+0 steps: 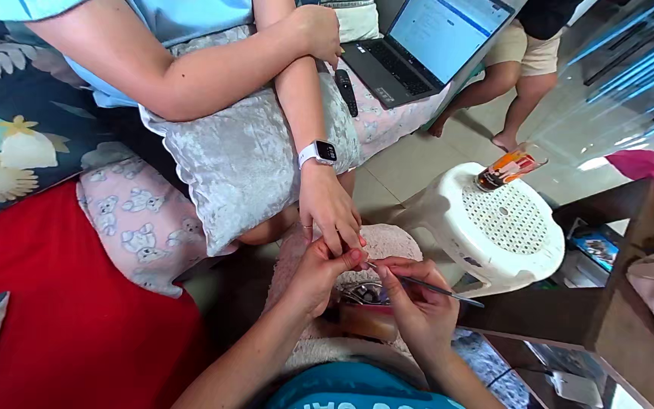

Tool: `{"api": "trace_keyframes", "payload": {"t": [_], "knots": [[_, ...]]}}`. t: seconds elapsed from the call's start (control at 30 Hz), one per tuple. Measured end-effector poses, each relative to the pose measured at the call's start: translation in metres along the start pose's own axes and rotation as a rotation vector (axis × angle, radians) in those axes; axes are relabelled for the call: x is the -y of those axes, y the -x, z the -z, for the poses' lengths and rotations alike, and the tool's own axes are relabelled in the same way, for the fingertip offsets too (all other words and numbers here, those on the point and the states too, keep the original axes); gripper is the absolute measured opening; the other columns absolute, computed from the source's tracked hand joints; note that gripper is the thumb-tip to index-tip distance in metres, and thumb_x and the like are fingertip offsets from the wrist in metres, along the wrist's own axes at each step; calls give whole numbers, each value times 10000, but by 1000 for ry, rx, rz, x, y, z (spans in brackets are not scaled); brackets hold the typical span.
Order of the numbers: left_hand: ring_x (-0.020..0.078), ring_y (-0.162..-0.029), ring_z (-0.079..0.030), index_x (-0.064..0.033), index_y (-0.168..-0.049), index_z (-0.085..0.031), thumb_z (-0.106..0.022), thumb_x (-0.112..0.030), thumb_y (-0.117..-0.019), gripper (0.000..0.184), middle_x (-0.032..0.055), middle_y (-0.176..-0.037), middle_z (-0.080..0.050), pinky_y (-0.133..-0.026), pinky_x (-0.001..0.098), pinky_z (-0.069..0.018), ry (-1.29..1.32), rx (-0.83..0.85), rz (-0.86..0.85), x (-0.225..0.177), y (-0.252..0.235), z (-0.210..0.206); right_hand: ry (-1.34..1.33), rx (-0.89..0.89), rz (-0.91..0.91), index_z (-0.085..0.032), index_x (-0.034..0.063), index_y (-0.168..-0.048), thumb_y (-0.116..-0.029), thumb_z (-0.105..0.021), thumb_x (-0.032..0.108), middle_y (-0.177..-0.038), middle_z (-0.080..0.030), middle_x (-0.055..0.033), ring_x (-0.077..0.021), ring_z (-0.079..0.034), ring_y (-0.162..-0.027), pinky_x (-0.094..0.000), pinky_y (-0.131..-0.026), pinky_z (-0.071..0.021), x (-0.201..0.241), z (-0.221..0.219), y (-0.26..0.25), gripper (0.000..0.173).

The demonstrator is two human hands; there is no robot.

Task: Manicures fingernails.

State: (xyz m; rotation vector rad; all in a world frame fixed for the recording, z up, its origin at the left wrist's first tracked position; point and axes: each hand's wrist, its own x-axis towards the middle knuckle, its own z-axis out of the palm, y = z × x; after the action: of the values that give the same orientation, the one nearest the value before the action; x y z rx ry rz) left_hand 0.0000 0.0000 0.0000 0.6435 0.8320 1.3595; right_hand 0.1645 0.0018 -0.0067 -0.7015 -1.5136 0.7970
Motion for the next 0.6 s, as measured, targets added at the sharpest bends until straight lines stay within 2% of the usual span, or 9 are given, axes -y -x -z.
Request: {"api": "trace_keyframes", "payload": {"t": [0.1, 0.17, 0.27, 0.4, 0.47, 0.53, 0.6], "knots": [[142, -830, -698, 11, -1076, -654, -637, 69, -934, 155, 74, -953, -711, -830, 315, -603, -4, 15, -7, 1, 0, 1, -34, -16, -78, -673, 89, -975, -927, -720, 42, -974, -765, -67, -142, -750, -844, -242, -721, -632, 0, 2, -3, 82], [142, -823, -705, 10, -1075, -649, -633, 71, -936, 152, 74, -948, -715, -826, 312, -608, 1, 23, -1, 0, 0, 2, -105, -36, -140, -655, 88, -966, -921, -717, 24, -951, -765, -78, -169, -759, -817, -286, -734, -650, 1, 5, -7, 100], [147, -835, -707, 6, -1083, -645, -622, 68, -945, 154, 71, -955, -714, -834, 318, -608, 3, 23, 14, -1, 0, 2, -413, -46, -234, -639, 82, -992, -933, -708, 18, -929, -744, -113, -213, -759, -792, -359, -754, -659, 9, 7, -15, 111], [95, -802, -695, -25, -1059, -660, -615, 37, -956, 129, 22, -896, -716, -785, 269, -600, 3, 21, 6, 3, -1, 0, -686, 119, -209, -643, 128, -1065, -988, -671, 118, -1013, -710, -68, -119, -702, -812, -260, -726, -607, 20, -16, -19, 83], [66, -786, -677, -46, -1023, -664, -608, 41, -944, 130, 0, -877, -711, -749, 244, -581, -23, -1, -3, 3, 0, 0, -640, 135, -174, -641, 146, -1067, -994, -666, 128, -1017, -702, -34, -78, -674, -819, -230, -738, -582, 11, -25, -23, 79], [102, -831, -693, -11, -1067, -651, -610, 46, -959, 130, 33, -923, -713, -805, 283, -598, -49, -18, 13, 1, 3, 2, -540, 54, -172, -644, 158, -1048, -987, -668, 114, -990, -694, -14, -65, -655, -787, -230, -712, -573, -3, -20, -29, 78], [154, -857, -702, 27, -1163, -627, -599, 35, -974, 191, 81, -971, -709, -841, 325, -604, -35, -10, 27, 0, 5, 5, -395, -5, -186, -620, 144, -1040, -988, -645, 74, -969, -694, -5, -57, -641, -749, -220, -669, -562, -20, -1, -34, 90]]}}
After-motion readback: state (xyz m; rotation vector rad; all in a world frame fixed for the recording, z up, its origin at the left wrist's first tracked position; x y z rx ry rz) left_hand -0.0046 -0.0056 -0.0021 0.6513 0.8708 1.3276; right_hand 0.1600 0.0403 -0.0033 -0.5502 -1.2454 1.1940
